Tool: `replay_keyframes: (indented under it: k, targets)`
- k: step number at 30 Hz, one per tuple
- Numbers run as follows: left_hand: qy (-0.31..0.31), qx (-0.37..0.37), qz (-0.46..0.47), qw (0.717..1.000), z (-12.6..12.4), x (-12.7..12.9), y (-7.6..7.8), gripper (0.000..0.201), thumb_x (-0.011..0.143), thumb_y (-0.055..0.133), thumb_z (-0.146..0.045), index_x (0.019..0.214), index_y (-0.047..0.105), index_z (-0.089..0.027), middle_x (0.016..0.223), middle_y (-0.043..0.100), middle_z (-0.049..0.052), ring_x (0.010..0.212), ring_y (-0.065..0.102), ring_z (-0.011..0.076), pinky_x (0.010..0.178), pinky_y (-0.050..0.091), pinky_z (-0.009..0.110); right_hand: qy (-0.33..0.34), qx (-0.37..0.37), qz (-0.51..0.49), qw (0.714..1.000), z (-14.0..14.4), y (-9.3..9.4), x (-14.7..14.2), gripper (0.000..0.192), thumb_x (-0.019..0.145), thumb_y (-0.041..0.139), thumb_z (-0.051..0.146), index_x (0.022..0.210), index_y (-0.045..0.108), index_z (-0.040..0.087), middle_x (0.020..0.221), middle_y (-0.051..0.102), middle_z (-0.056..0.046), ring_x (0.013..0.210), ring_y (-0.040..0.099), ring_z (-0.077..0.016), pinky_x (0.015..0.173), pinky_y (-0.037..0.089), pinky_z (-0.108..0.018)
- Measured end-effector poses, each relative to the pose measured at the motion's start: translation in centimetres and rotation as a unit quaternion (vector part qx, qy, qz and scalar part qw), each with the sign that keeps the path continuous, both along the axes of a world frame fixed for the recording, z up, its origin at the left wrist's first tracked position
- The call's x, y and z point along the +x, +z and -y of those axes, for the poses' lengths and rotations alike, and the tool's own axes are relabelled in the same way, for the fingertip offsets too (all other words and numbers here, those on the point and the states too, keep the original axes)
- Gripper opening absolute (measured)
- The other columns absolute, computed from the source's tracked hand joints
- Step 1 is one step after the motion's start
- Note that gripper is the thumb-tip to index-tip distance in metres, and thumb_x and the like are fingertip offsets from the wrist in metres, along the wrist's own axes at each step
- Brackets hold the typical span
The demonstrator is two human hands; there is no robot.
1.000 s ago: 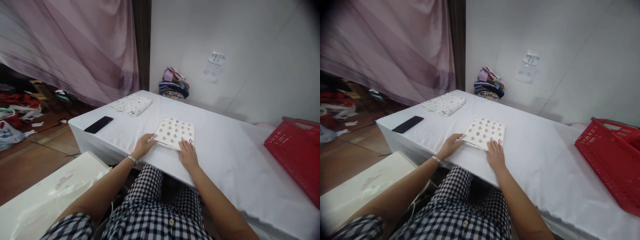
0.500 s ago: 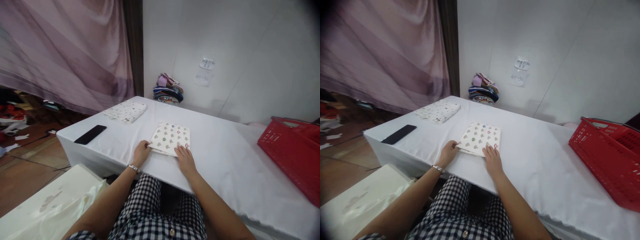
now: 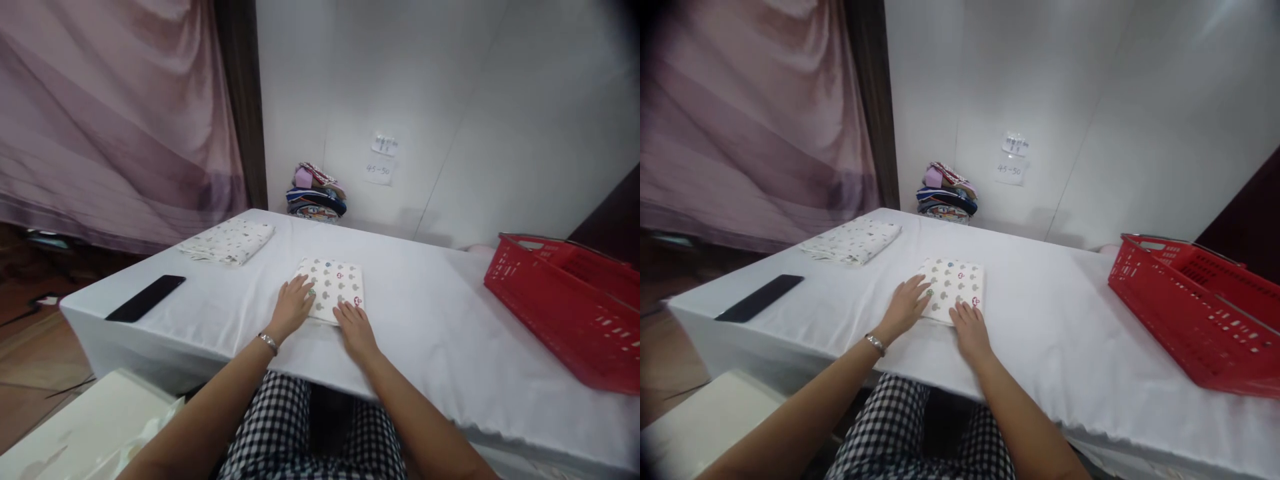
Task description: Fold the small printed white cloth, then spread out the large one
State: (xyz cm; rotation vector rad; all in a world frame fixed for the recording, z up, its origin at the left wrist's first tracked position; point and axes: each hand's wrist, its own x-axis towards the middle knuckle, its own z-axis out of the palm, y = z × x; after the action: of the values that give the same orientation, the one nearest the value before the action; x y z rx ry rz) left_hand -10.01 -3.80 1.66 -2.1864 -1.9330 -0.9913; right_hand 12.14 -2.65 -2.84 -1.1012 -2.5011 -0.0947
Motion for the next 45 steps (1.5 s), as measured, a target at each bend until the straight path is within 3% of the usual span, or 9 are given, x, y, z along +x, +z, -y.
replay_keyframes:
  k: [4,10,15,20,26,33,37,41,45]
  targets:
    - [0.023,-0.072,-0.103,0.992,-0.6,0.7,-1.2,0.038,0.092,0.04,-0.035,0.126,0.054,-0.023,0.141,0.047,0.008,0.134,0.036,0.0281,0.107,0.03,0.054,-0.001,-0.013,-0.003,1.0,0.2,0.2,0.0,0.055,0.084,0.039,0.002,0.135,0.047,0.019,0.143,0.044,-0.008,0.135,0.034,-0.0229,0.109,0.025,-0.043]
    - [0.037,-0.063,-0.132,0.988,-0.4,0.4,-2.2,0.042,0.094,0.033,-0.038,0.13,0.052,-0.024,0.142,0.045,0.006,0.135,0.035,0.0268,0.108,0.029,0.052,-0.007,-0.055,-0.017,0.998,0.8,0.8,-0.2,0.05,0.086,0.043,0.011,0.135,0.046,0.017,0.144,0.042,-0.009,0.136,0.031,-0.0243,0.11,0.022,-0.044]
    - [0.044,-0.067,-0.146,0.986,-0.4,0.7,-1.9,0.043,0.094,0.033,-0.036,0.131,0.052,-0.024,0.142,0.045,0.007,0.135,0.035,0.0271,0.108,0.028,0.053,-0.035,-0.117,-0.044,0.992,0.4,5.2,-2.2,0.048,0.089,0.047,0.038,0.131,0.05,0.014,0.14,0.047,-0.014,0.133,0.035,-0.0271,0.11,0.021,-0.046]
    - [0.05,-0.081,-0.157,0.983,-0.4,0.9,-1.7,0.045,0.094,0.031,-0.035,0.133,0.05,-0.021,0.144,0.043,0.007,0.136,0.033,0.0272,0.107,0.029,0.054,-0.071,-0.095,-0.054,0.991,-3.6,9.2,-4.6,0.061,0.093,0.038,0.045,0.143,0.033,0.01,0.152,0.026,-0.014,0.142,0.015,-0.0254,0.114,0.011,-0.043]
    - [0.047,-0.104,-0.151,0.982,-0.2,0.9,-1.6,0.045,0.093,0.032,-0.035,0.133,0.048,-0.025,0.145,0.041,0.005,0.137,0.031,0.0258,0.108,0.028,0.053,-0.202,-0.26,0.038,0.943,-7.7,6.0,-3.7,0.072,0.091,0.028,0.055,0.148,0.02,0.01,0.156,0.011,-0.01,0.144,0.004,-0.024,0.113,0.01,-0.044]
    - [0.029,-0.195,-0.129,0.972,-1.5,0.7,0.9,0.041,0.092,0.037,-0.037,0.129,0.051,-0.026,0.144,0.044,0.007,0.135,0.034,0.0249,0.108,0.027,0.054,-0.208,-0.255,0.046,0.943,-8.1,4.1,-3.5,0.074,0.091,0.021,0.057,0.149,0.016,0.011,0.157,0.006,-0.007,0.144,-0.002,-0.0214,0.113,0.003,-0.047]
    - [0.065,-0.165,-0.113,0.978,-4.7,0.4,2.3,0.047,0.092,0.035,-0.043,0.133,0.047,-0.022,0.148,0.037,0.01,0.138,0.028,0.026,0.11,0.024,0.052,-0.206,-0.249,0.045,0.945,-8.3,3.9,-3.6,0.075,0.091,0.022,0.057,0.149,0.017,0.01,0.157,0.007,-0.008,0.144,-0.001,-0.0231,0.113,0.004,-0.05]
    - [0.093,-0.213,-0.078,0.969,-6.6,0.4,1.0,0.057,0.092,0.033,-0.047,0.14,0.037,-0.018,0.153,0.025,0.011,0.139,0.024,0.0304,0.104,0.033,0.05,-0.197,-0.234,0.035,0.952,-8.0,3.7,-3.3,0.072,0.091,0.023,0.056,0.148,0.021,0.01,0.156,0.012,-0.011,0.144,0.004,-0.0257,0.112,0.006,-0.051]
    - [0.09,-0.208,-0.07,0.972,-6.6,0.3,-0.4,0.058,0.091,0.031,-0.047,0.141,0.035,-0.019,0.154,0.023,0.011,0.138,0.024,0.0317,0.102,0.037,0.048,-0.198,-0.219,0.052,0.954,-8.3,4.4,-3.7,0.07,0.091,0.028,0.055,0.144,0.031,0.009,0.153,0.021,-0.015,0.142,0.01,-0.0295,0.112,0.004,-0.052]
